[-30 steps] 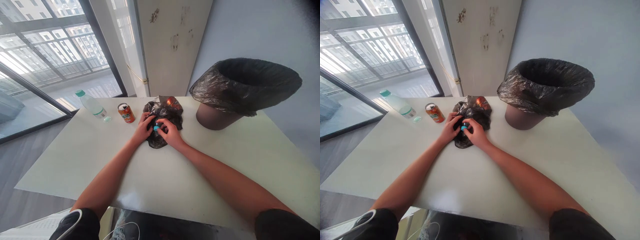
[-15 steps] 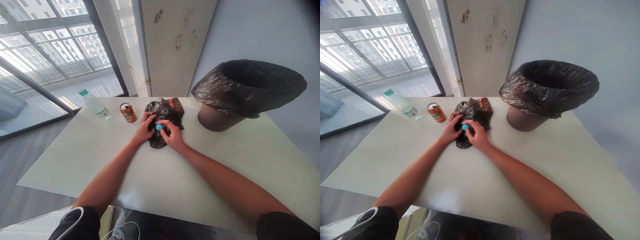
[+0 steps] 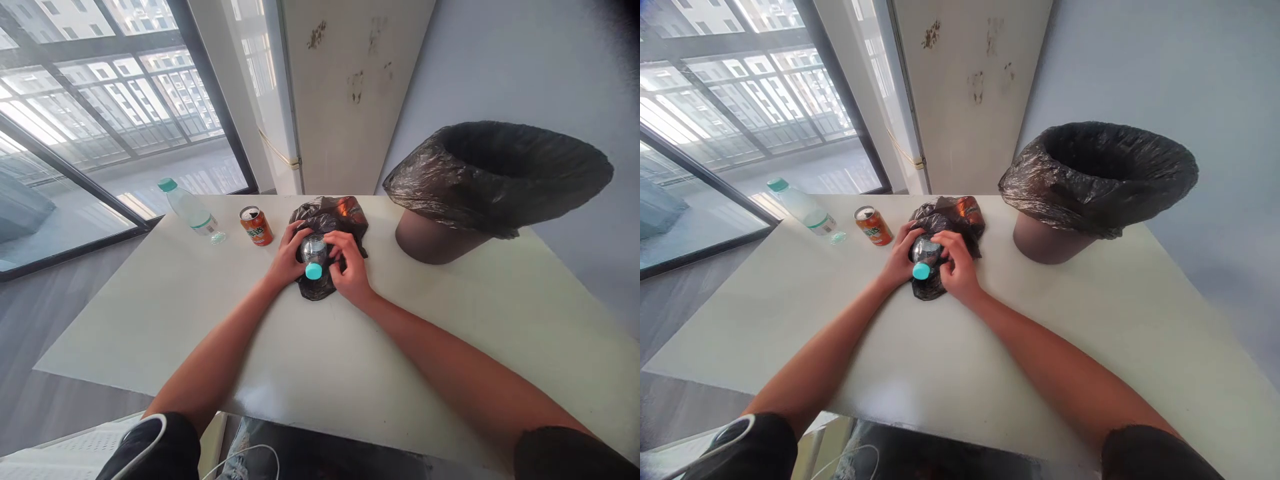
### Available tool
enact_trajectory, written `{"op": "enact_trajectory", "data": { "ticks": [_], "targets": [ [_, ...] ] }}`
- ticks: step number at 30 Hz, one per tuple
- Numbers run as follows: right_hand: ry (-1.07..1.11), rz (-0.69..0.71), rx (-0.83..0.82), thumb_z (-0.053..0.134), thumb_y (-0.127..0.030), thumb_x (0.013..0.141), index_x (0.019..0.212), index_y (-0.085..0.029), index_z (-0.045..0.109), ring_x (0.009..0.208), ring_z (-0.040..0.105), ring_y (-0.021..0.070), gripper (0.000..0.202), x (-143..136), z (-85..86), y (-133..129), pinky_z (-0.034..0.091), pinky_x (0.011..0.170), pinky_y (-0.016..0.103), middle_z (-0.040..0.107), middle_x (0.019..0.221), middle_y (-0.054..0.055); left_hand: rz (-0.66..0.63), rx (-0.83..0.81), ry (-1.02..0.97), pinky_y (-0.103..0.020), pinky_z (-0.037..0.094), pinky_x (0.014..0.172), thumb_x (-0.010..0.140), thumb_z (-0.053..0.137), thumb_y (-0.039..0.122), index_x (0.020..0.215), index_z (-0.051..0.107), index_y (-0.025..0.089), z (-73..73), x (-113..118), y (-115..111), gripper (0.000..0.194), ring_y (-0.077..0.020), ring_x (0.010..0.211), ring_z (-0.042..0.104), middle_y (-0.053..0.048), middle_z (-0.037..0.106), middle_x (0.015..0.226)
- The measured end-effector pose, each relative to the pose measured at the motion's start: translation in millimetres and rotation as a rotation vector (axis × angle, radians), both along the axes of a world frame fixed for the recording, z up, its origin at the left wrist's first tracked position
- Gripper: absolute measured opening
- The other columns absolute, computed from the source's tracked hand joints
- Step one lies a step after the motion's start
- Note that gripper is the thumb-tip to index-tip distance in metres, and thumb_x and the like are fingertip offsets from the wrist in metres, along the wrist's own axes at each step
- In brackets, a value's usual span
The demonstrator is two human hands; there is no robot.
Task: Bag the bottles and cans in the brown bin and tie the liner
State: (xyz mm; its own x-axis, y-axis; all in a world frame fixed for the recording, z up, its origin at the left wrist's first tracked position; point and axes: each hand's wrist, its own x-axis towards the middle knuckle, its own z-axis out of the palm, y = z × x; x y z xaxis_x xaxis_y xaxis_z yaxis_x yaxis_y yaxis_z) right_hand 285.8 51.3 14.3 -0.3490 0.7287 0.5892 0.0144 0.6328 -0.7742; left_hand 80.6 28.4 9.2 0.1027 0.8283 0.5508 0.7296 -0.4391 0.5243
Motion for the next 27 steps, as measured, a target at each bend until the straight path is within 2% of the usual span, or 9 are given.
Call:
{"op": "enact_trajectory", "data": {
  "ticks": [2, 6, 11, 15, 19, 22, 24, 27],
  "targets": [
    [-0.037, -0.072, 0.003, 0.051, -0.006, 0.078, 0.134, -0.029, 0.064, 0.103, 0.063, 0.0257, 0.062, -2, -1.1, 5, 0.057, 0.094, 0.045, 0.059, 0.135, 0.009, -0.028, 0.002, 0.011, -0.048, 0.042, 0.126, 0.086, 0.081, 0.033, 0.142, 0.056, 0.024, -0.7, 0, -1, 0.062, -0.0328, 0.152, 0.045, -0.017, 0.044, 0.158],
    [-0.170, -0.079, 0.084, 0.058, -0.009, 0.083, 0.134, -0.031, 0.070, 0.117, 0.058, 0.0306, 0.058, -5, -4.4, 8, 0.048, 0.112, 0.053, 0.059, 0.124, 0.009, -0.079, -0.018, 0.012, -0.048, 0.045, 0.123, 0.089, 0.079, 0.037, 0.144, 0.053, 0.023, -1.9, -1, -2, 0.062, -0.0332, 0.151, 0.047, -0.019, 0.042, 0.158],
    [-0.227, -0.079, 0.126, 0.070, -0.014, 0.082, 0.132, -0.036, 0.073, 0.118, 0.054, 0.0320, 0.054, -4, -4.4, 4, 0.049, 0.111, 0.054, 0.057, 0.126, 0.008, -0.079, -0.009, -0.035, -0.050, 0.044, 0.123, 0.092, 0.077, 0.045, 0.144, 0.051, 0.025, -3.3, -5, -1, 0.062, -0.0329, 0.149, 0.049, -0.019, 0.044, 0.156],
    [-0.191, -0.053, 0.138, 0.077, -0.024, 0.083, 0.129, -0.036, 0.074, 0.121, 0.053, 0.0326, 0.048, -3, -2.5, 1, 0.047, 0.113, 0.054, 0.052, 0.135, 0.008, -0.081, 0.019, -0.056, -0.050, 0.046, 0.122, 0.086, 0.082, 0.053, 0.143, 0.053, 0.025, -2.8, -7, 1, 0.070, -0.0332, 0.146, 0.051, -0.018, 0.047, 0.153],
    [-0.167, -0.041, 0.042, 0.077, -0.036, 0.086, 0.140, -0.036, 0.067, 0.130, 0.053, 0.0339, 0.054, 0, -2.0, 4, 0.042, 0.118, 0.057, 0.053, 0.141, 0.008, -0.109, 0.033, -0.094, -0.053, 0.044, 0.124, 0.084, 0.083, 0.058, 0.145, 0.052, 0.026, 1.9, -4, -1, 0.075, -0.0341, 0.148, 0.049, -0.017, 0.049, 0.153],
    [-0.074, -0.013, -0.095, 0.069, -0.044, 0.094, 0.150, -0.035, 0.056, 0.127, 0.056, 0.0313, 0.058, 0, -5.4, 11, 0.051, 0.108, 0.051, 0.053, 0.148, 0.009, -0.112, 0.040, -0.147, -0.055, 0.043, 0.125, 0.087, 0.078, 0.061, 0.144, 0.054, 0.027, 6.9, 0, -3, 0.071, -0.0337, 0.150, 0.048, -0.016, 0.052, 0.150],
    [-0.016, -0.033, -0.188, 0.061, -0.046, 0.099, 0.148, -0.034, 0.057, 0.120, 0.060, 0.0282, 0.051, -2, -9.9, 16, 0.054, 0.100, 0.046, 0.054, 0.147, 0.009, -0.106, 0.053, -0.171, -0.057, 0.042, 0.125, 0.088, 0.075, 0.064, 0.144, 0.054, 0.028, 10.0, -1, -5, 0.071, -0.0338, 0.150, 0.047, -0.016, 0.054, 0.148],
    [0.023, -0.098, -0.291, 0.057, -0.045, 0.101, 0.139, -0.030, 0.064, 0.112, 0.062, 0.0253, 0.041, -6, -17.9, 23, 0.054, 0.099, 0.043, 0.059, 0.138, 0.010, -0.087, 0.077, -0.186, -0.058, 0.043, 0.123, 0.090, 0.068, 0.070, 0.146, 0.052, 0.027, 15.1, -5, -6, 0.072, -0.0349, 0.150, 0.046, -0.017, 0.055, 0.147]
  ]
}}
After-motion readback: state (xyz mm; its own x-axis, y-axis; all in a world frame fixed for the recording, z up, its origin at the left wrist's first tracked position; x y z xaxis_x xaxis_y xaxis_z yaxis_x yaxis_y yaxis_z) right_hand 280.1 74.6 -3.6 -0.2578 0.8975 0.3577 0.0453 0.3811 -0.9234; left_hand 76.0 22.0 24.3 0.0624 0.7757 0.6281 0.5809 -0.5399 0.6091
